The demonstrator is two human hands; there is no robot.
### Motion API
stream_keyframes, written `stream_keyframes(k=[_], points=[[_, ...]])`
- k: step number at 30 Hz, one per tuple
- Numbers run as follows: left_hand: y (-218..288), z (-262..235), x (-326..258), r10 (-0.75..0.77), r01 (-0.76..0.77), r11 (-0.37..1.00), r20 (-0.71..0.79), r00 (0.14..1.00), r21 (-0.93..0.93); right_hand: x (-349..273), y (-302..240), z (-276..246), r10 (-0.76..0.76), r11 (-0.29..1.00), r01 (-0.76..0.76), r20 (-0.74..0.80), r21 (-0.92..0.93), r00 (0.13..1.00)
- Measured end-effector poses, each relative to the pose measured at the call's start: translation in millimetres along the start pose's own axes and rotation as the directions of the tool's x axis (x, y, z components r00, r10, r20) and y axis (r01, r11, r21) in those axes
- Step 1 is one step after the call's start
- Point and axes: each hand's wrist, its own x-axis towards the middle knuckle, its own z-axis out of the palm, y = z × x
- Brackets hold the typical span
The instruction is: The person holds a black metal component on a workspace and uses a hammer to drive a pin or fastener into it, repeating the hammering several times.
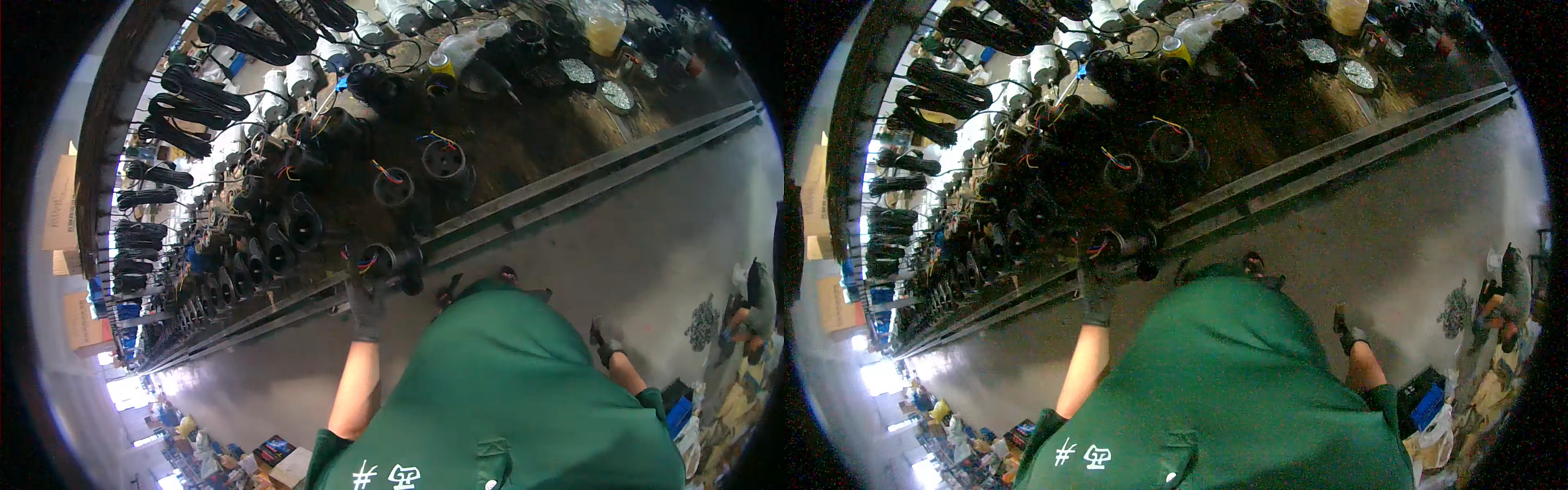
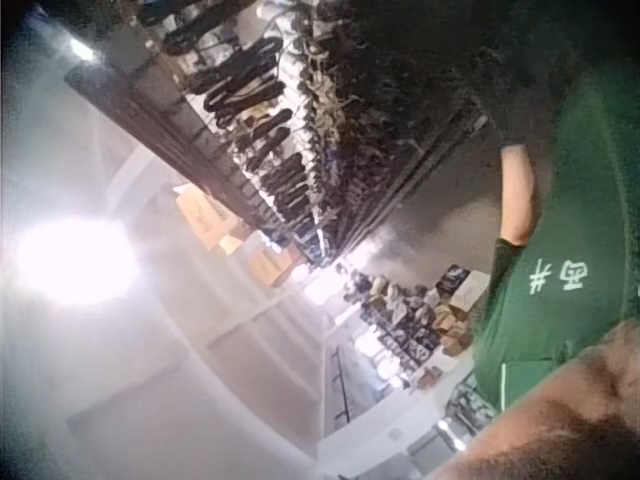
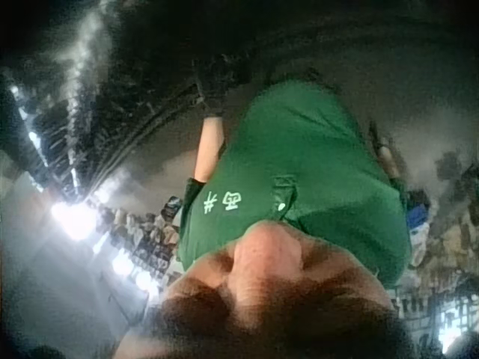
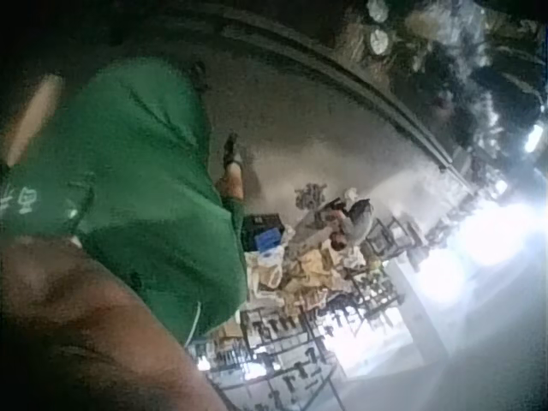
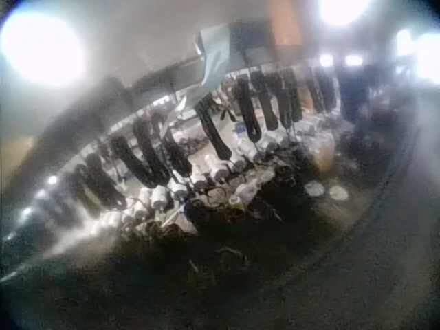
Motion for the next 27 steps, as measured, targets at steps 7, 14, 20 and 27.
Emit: stream_keyframes(k=[7, 14, 20, 27], points=[[-18, 3, -89, 0.094, -0.383, 0.552, 0.401, 0.911, 0.741, 13, -9, 9, -0.019, 0.999, 0.022, 0.073, -0.044, 0.997], [-56, 35, -45, -0.056, -0.349, 0.665, 0.509, 0.859, 0.661, 21, -77, -5, -0.144, 0.976, 0.128, 0.08, 0.176, 0.986], [-62, 25, -23, -0.023, -0.359, 0.73, 0.546, 0.838, 0.581, -18, -133, -22, -0.112, 0.952, 0.119, -0.041, 0.281, 0.993], [49, -3, 33, -0.091, -0.217, 0.776, 0.446, 0.89, 0.592, -38, -132, 4, -0.032, 0.95, 0.06, -0.096, 0.305, 0.995]])
